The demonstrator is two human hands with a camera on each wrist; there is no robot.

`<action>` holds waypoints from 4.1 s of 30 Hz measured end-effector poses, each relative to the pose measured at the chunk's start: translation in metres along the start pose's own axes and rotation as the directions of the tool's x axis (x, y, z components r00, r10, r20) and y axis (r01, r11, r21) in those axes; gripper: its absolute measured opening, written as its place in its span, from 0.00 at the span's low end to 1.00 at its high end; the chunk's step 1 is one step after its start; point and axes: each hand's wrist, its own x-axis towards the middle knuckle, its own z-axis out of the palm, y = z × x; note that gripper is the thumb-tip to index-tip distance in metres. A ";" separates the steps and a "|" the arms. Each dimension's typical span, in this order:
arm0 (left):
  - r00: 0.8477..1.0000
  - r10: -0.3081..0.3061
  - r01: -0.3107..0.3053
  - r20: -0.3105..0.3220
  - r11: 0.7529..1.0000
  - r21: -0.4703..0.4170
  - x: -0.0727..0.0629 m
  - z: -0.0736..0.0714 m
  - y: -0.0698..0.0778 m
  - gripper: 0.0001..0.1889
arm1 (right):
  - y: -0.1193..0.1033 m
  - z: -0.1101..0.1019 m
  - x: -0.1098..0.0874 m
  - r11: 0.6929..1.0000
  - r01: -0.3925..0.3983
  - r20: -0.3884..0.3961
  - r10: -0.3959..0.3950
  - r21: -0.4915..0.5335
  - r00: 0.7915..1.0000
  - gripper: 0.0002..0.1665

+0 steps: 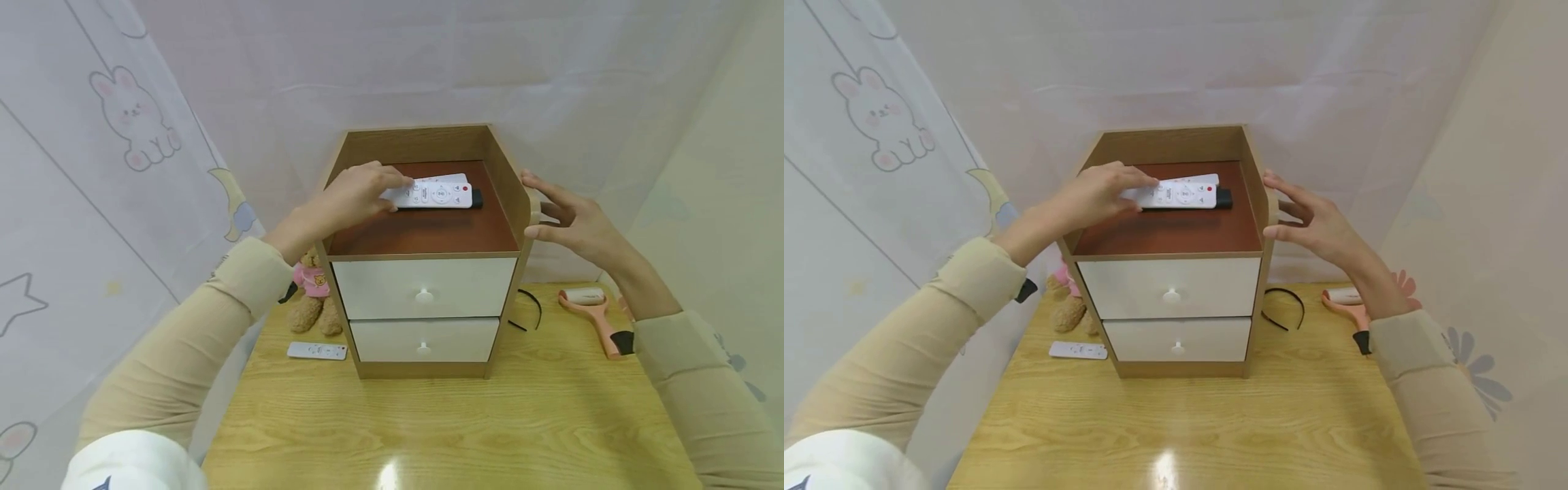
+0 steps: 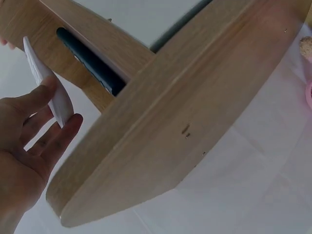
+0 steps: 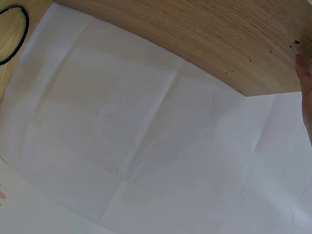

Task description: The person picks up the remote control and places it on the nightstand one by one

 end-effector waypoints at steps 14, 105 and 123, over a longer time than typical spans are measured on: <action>0.998 -0.038 0.037 0.046 0.999 0.024 0.013 0.019 0.012 0.24 | -0.002 -0.001 0.000 1.000 -0.029 0.011 0.029 -0.009 1.000 0.45; 0.787 -0.522 0.466 -0.330 0.853 -0.236 -0.246 0.226 -0.091 0.17 | 0.008 -0.001 0.001 1.000 -0.008 0.003 0.008 0.012 1.000 0.47; 0.891 -0.444 0.447 0.098 0.894 -0.015 -0.249 0.330 -0.101 0.31 | 0.000 0.006 -0.002 0.999 0.014 0.009 -0.014 0.030 1.000 0.45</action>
